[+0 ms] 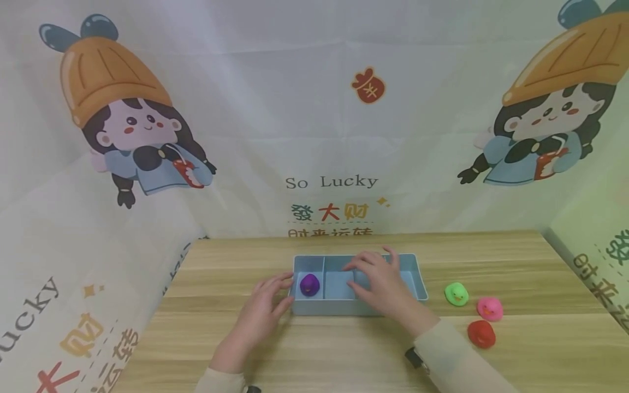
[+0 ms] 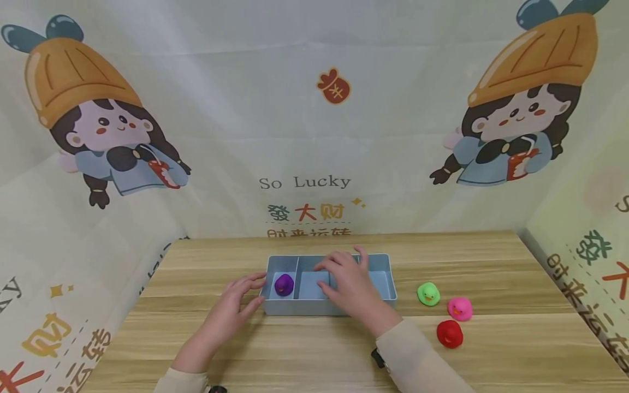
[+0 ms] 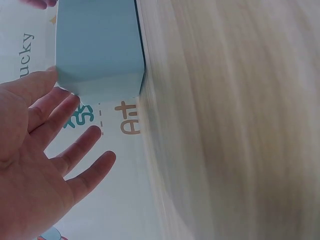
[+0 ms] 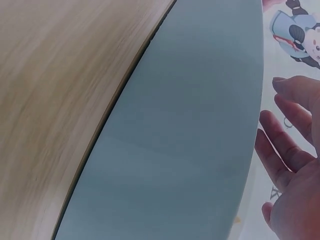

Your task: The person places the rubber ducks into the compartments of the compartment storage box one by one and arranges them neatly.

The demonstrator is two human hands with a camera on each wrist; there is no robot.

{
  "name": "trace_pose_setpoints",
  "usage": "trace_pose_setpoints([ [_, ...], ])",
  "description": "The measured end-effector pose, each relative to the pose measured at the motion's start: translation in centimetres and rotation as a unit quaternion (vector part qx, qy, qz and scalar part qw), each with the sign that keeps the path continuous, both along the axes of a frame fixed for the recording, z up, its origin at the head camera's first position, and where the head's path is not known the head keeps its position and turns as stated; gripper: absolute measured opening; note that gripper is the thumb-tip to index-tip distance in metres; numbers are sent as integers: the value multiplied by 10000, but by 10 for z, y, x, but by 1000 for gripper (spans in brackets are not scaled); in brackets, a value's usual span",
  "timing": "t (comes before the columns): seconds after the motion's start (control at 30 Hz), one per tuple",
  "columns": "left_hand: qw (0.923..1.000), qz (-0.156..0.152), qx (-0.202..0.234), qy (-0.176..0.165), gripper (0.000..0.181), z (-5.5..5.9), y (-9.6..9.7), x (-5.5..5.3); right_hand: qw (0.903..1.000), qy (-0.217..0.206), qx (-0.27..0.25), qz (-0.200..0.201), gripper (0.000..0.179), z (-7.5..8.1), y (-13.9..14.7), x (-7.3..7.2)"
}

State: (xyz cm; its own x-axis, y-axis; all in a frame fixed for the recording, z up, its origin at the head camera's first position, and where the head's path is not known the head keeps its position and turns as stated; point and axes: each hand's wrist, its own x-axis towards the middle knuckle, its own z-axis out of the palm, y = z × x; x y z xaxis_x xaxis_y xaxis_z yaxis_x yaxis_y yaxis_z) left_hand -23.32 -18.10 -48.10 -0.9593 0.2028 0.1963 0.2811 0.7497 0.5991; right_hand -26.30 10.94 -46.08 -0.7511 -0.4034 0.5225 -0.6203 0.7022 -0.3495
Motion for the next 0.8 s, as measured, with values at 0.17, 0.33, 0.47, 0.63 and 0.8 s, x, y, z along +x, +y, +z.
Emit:
trace_pose_setpoints([
  [0.17, 10000, 6, 19, -95, 42, 1, 1, -1, 10000, 24, -69, -58, 29, 1, 8, 2],
  [0.33, 9999, 10, 71, -101, 41, 1, 1, 0, 9998, 122, -134, -126, 31, 0, 15, 6],
  [0.47, 9999, 33, 65, -146, 41, 0, 1, 1, 9989, 385, -189, -168, 31, -2, 19, 8],
  [0.63, 9998, 66, 88, -163, 41, 3, 2, 2, 9981, 517, -271, -189, 31, -3, 23, 10],
  [0.8, 10000, 33, 56, -51, 40, 3, 2, 1, 9973, 619, -344, -206, 31, -3, 30, 11],
])
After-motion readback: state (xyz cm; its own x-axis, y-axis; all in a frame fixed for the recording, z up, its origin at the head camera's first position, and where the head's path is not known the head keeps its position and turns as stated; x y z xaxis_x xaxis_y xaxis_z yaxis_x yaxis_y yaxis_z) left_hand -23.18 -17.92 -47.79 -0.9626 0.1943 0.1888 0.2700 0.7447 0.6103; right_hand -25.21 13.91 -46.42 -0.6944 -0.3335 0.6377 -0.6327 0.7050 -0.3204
